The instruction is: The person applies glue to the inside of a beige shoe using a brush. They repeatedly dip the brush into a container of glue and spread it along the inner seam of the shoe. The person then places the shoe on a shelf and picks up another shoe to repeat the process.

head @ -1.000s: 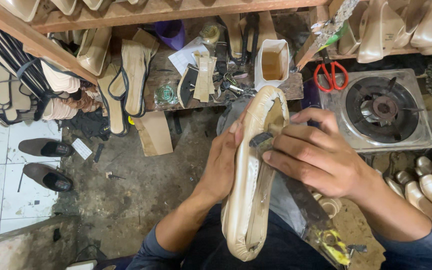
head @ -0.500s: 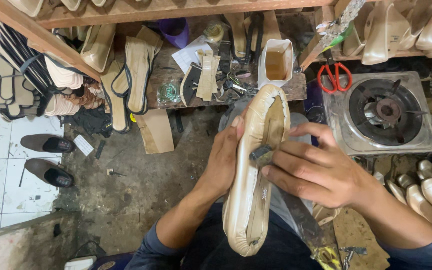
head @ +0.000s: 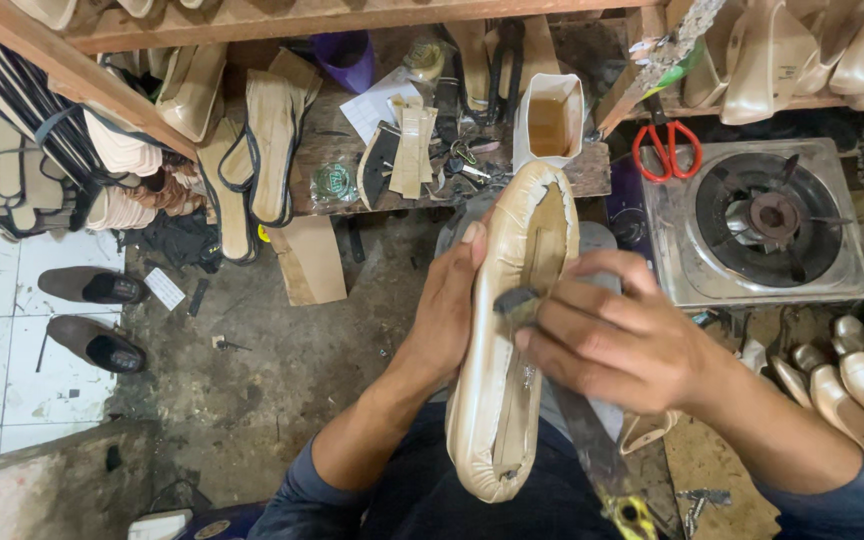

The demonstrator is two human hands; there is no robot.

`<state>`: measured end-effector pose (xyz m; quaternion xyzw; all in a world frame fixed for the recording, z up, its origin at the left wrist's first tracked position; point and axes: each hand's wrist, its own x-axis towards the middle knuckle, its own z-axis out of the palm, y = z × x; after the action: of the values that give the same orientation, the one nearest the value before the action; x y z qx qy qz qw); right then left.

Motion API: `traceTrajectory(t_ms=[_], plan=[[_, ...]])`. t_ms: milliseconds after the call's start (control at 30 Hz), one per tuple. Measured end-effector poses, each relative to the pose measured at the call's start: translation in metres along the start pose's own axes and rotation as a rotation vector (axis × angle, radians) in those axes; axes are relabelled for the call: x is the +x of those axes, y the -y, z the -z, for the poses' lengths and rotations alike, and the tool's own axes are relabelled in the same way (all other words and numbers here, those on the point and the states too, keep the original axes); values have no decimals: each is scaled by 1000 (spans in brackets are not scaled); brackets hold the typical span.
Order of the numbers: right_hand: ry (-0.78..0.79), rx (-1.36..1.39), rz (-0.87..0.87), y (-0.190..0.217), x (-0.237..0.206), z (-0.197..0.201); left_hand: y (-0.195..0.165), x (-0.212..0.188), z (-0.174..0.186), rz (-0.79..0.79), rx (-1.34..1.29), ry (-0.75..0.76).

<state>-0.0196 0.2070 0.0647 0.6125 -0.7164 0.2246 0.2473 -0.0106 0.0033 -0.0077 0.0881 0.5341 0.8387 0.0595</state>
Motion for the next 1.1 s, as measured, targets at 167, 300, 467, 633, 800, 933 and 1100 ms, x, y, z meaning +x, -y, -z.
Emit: traceTrajectory(t_ms=[167,300,467,633,800,933,1100], plan=[[13,313,-82,14,-3,-11,-1,4,6,60,68,-24],[-124,444,-471,4,-5,-11,3,2,3,-145,119,100],[-181,438,-563,-4,-12,2,-7,-7,-1,-264,220,163],[-243,566,-891,-6,-19,0,-12,-7,-6,-239,217,153],[-338,341,-804,-20,-8,-3,-1,-9,-1,-272,235,162],[-302,163,-419,-16,10,-19,14,0,11,-200,181,63],[-130,437,-453,-31,-10,-26,26,22,27,364,-462,-281]])
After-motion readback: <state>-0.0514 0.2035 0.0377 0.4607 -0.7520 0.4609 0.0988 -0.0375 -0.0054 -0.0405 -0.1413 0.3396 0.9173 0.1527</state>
